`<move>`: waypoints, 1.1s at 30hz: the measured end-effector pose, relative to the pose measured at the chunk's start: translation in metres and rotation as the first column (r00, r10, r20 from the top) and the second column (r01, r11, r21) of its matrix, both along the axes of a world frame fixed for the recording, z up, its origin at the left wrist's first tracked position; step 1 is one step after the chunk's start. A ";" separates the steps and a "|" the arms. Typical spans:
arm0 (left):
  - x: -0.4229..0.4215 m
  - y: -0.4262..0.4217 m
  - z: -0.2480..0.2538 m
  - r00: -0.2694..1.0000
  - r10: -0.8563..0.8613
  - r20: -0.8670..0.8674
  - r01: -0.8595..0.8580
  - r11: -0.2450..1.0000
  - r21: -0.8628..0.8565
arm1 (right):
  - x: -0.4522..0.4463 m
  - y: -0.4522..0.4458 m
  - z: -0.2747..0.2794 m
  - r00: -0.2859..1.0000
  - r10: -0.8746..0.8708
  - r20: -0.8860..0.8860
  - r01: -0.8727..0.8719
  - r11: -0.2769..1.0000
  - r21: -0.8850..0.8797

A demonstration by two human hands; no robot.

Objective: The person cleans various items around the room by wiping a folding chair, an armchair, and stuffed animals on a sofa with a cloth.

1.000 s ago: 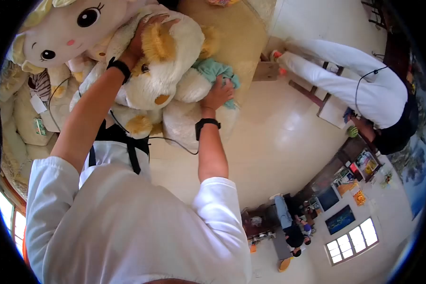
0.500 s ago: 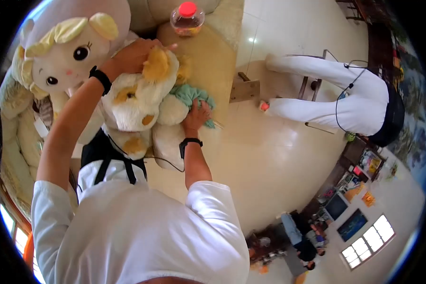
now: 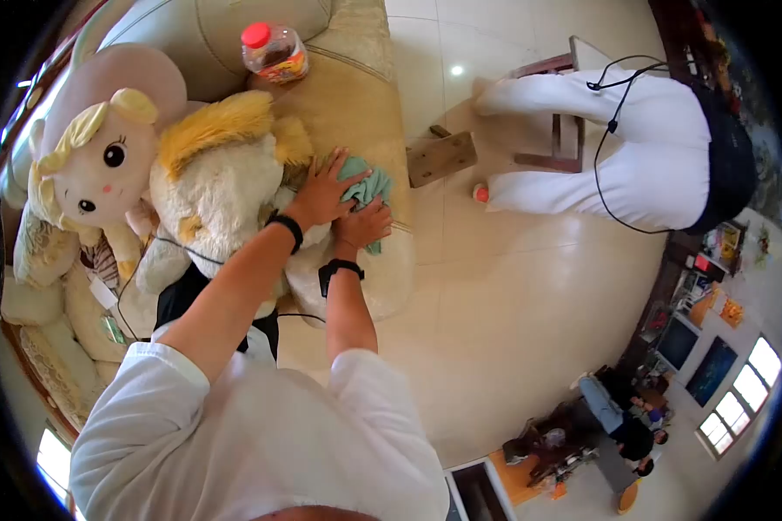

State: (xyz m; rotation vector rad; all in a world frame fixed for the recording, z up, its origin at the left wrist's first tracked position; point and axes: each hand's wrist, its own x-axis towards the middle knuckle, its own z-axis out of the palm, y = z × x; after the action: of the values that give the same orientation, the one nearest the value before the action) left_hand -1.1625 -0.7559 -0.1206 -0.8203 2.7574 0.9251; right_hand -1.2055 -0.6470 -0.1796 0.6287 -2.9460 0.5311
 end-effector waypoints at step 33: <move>-0.014 -0.035 -0.074 0.906 -0.212 -0.366 0.133 0.965 -0.227 | -0.138 0.135 0.063 0.916 0.127 0.381 0.004 0.946 -0.324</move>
State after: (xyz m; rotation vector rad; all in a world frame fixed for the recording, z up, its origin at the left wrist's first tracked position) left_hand -1.1763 -0.7907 -0.1943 -0.4358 3.2425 0.8701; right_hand -1.3431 -0.5123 -0.1166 0.6409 -3.0923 1.2524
